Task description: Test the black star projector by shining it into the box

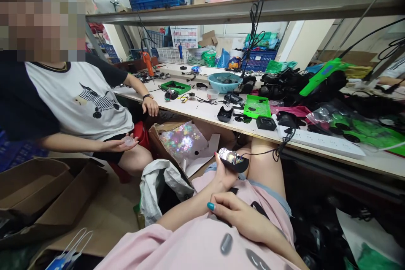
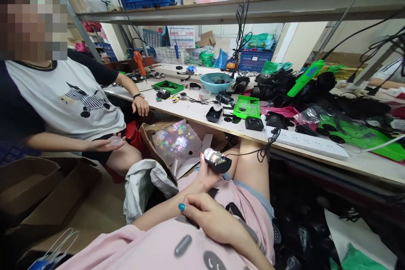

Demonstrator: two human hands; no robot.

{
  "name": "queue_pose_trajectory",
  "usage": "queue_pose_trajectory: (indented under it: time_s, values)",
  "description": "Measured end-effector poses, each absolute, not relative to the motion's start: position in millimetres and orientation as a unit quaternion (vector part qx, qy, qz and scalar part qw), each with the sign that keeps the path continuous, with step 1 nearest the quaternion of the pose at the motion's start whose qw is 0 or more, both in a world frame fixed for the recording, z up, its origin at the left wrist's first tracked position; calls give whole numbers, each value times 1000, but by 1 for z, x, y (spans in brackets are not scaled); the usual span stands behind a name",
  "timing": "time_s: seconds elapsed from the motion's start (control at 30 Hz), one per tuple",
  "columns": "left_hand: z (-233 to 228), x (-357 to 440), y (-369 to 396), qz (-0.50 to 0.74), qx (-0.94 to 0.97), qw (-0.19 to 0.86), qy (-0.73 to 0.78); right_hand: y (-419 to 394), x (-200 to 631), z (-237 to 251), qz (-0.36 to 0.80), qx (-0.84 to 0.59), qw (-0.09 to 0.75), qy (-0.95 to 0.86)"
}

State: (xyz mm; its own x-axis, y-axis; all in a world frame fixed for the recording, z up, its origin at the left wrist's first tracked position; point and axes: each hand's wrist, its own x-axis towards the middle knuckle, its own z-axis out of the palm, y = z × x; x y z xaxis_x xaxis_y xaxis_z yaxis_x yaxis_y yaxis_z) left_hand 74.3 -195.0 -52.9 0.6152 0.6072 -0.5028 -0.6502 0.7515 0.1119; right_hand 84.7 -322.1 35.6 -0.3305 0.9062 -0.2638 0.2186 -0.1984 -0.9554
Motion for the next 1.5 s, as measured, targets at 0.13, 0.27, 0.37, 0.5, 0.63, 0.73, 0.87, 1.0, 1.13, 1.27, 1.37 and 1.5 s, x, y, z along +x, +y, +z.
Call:
queue_pose_trajectory:
  time_s: [0.13, 0.27, 0.37, 0.5, 0.63, 0.73, 0.87, 1.0, 1.13, 1.27, 1.37, 1.5]
  values:
    - [-53, 74, -195, 347, -43, 900, 261, -322, 85, 33, 597, -492, 302, -557]
    - [-48, 72, -198, 344, -38, 902, 257, -324, 83, 29, 631, -479, 354, -498]
    - [-44, 71, -200, 347, -37, 902, 253, -324, 82, 25, 637, -471, 368, -486]
    - [-41, 70, -200, 351, -38, 901, 254, -324, 80, 23, 640, -481, 367, -474]
    - [-43, 70, -200, 350, -36, 901, 255, -323, 79, 24, 637, -484, 371, -471]
    - [-45, 70, -199, 347, -37, 902, 253, -323, 77, 25, 636, -491, 367, -469]
    - [-48, 70, -198, 341, -40, 906, 248, -325, 77, 28, 634, -496, 363, -469]
    - [-53, 70, -197, 337, -45, 907, 250, -326, 80, 34, 602, -507, 311, -532]
    - [-54, 70, -197, 341, -47, 906, 245, -326, 81, 40, 581, -516, 283, -562]
    - [-53, 70, -197, 341, -50, 906, 246, -325, 81, 38, 577, -522, 280, -562]
    - [-52, 70, -197, 346, -53, 904, 248, -325, 81, 35, 577, -521, 285, -561]
    - [-52, 71, -197, 349, -55, 903, 245, -324, 82, 32, 583, -506, 294, -564]
